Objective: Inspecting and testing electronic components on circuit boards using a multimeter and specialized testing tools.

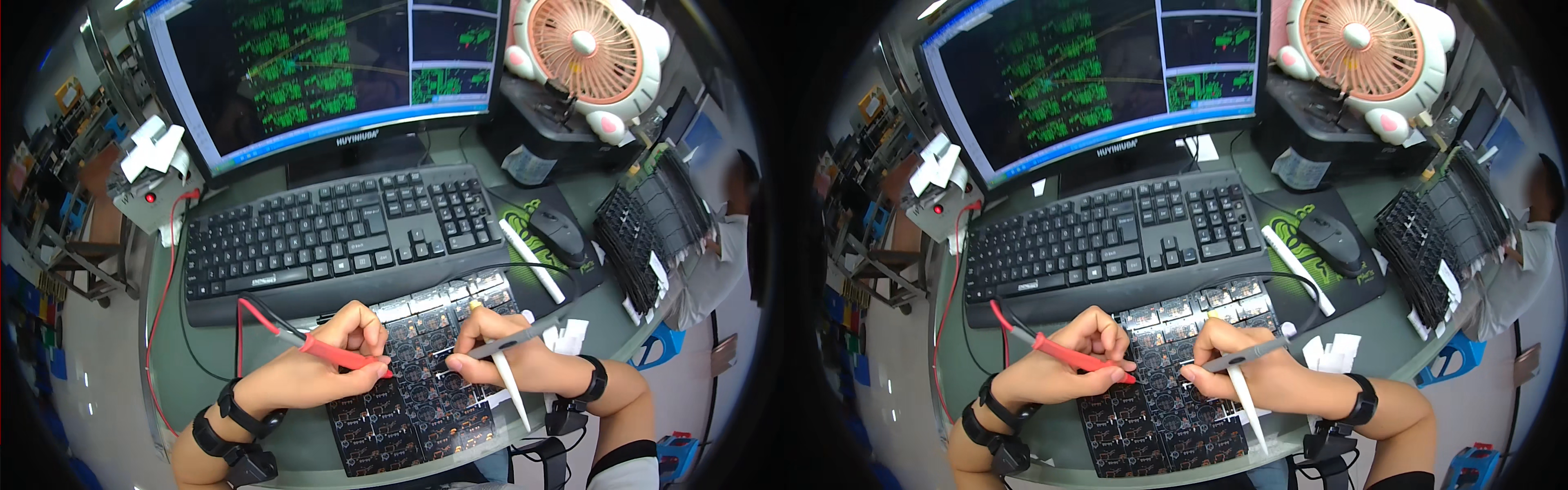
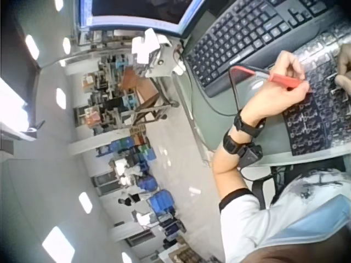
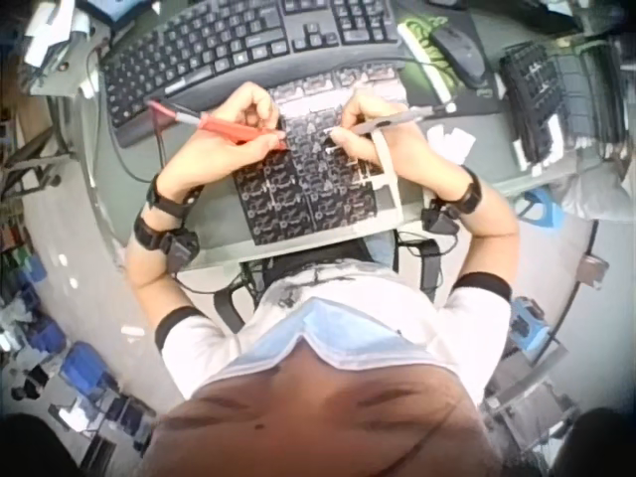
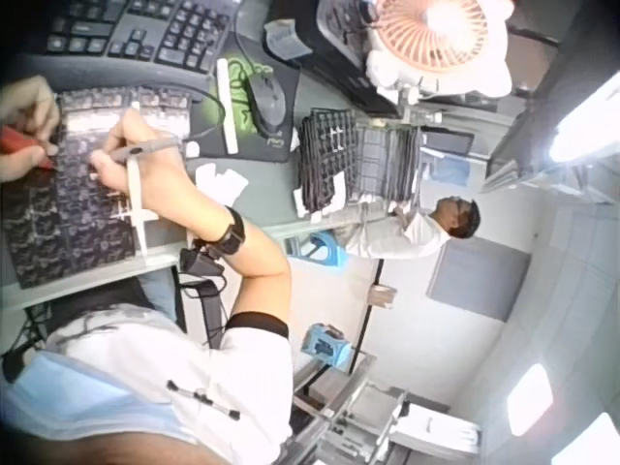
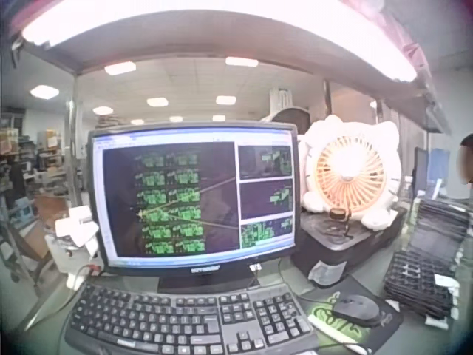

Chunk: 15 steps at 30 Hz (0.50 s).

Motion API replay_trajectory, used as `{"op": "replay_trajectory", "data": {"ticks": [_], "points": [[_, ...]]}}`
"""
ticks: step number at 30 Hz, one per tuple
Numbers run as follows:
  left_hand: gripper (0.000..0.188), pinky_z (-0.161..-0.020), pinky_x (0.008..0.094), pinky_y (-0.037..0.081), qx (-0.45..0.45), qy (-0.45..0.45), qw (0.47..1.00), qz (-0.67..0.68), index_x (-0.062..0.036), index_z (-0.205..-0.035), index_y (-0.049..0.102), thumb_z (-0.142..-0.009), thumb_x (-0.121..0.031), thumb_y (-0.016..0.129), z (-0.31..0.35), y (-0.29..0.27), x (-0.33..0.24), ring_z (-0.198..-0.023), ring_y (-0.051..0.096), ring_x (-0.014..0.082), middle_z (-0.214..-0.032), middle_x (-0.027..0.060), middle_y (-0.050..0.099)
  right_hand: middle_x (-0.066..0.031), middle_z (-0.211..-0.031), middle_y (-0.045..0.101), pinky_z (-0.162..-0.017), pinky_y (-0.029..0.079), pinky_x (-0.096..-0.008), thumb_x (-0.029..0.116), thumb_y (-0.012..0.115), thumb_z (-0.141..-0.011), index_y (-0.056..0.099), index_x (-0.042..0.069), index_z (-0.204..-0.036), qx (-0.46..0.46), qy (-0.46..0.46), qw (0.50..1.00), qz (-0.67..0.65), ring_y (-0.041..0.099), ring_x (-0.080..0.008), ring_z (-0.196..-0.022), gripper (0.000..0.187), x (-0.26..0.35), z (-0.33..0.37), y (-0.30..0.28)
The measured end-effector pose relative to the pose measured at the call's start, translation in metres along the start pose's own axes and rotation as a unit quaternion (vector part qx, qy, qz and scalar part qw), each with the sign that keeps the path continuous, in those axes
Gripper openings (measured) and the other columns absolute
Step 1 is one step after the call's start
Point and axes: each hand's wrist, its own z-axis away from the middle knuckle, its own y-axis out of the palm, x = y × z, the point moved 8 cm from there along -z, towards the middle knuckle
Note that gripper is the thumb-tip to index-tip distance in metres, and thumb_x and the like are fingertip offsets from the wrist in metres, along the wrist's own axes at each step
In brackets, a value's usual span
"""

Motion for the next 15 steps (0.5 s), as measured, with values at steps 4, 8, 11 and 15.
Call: {"op": "replay_trajectory", "data": {"ticks": [4,8,11,15], "points": [[0.033,-0.076,0.0241,0.045,0.018,0.005,0.999,0.046,-0.0043,-0.111,0.039,-0.086,-0.004,0.061,0.005,0.012,-0.019,-0.086,0.052,0.0067,-0.121,0.0106,0.052,-0.0028,-0.075,0.050,-0.057,0.039,-0.0260,0.016,0.071,-0.085,0.051,0.004,-0.082,0.028,0.000,0.999,-0.025,0.050,-0.0089,-0.067,0.023,0.015,-0.008,-0.002],[0.052,-0.072,0.0236,0.046,0.092,-0.017,0.995,0.034,-0.0005,-0.133,0.034,-0.089,-0.010,0.059,0.007,0.037,-0.019,-0.085,0.054,0.0061,-0.119,0.0115,0.054,-0.0095,-0.080,0.066,-0.064,0.051,-0.0309,0.021,0.065,-0.089,0.050,0.003,-0.100,0.119,0.043,0.991,-0.052,0.068,-0.0203,-0.075,0.026,0.044,-0.031,0.016],[0.043,-0.072,0.0234,0.046,0.029,-0.047,0.998,0.039,-0.0009,-0.126,0.041,-0.089,-0.014,0.061,0.011,0.031,-0.019,-0.083,0.055,0.0064,-0.110,0.0079,0.057,-0.0086,-0.087,0.066,-0.063,0.051,-0.0251,0.020,0.062,-0.093,0.050,0.001,-0.115,0.102,-0.032,0.993,-0.047,0.065,-0.0112,-0.072,0.031,0.062,-0.035,0.016],[0.015,-0.070,0.0236,0.046,-0.028,-0.054,0.991,0.122,-0.0071,-0.096,0.051,-0.088,-0.011,0.063,0.009,0.013,-0.015,-0.080,0.055,0.0088,-0.093,0.0048,0.056,-0.0069,-0.082,0.068,-0.053,0.050,-0.0246,0.023,0.053,-0.098,0.056,0.004,-0.096,0.030,-0.007,1.000,0.005,0.065,-0.0116,-0.065,0.020,0.048,-0.028,-0.023]]}}
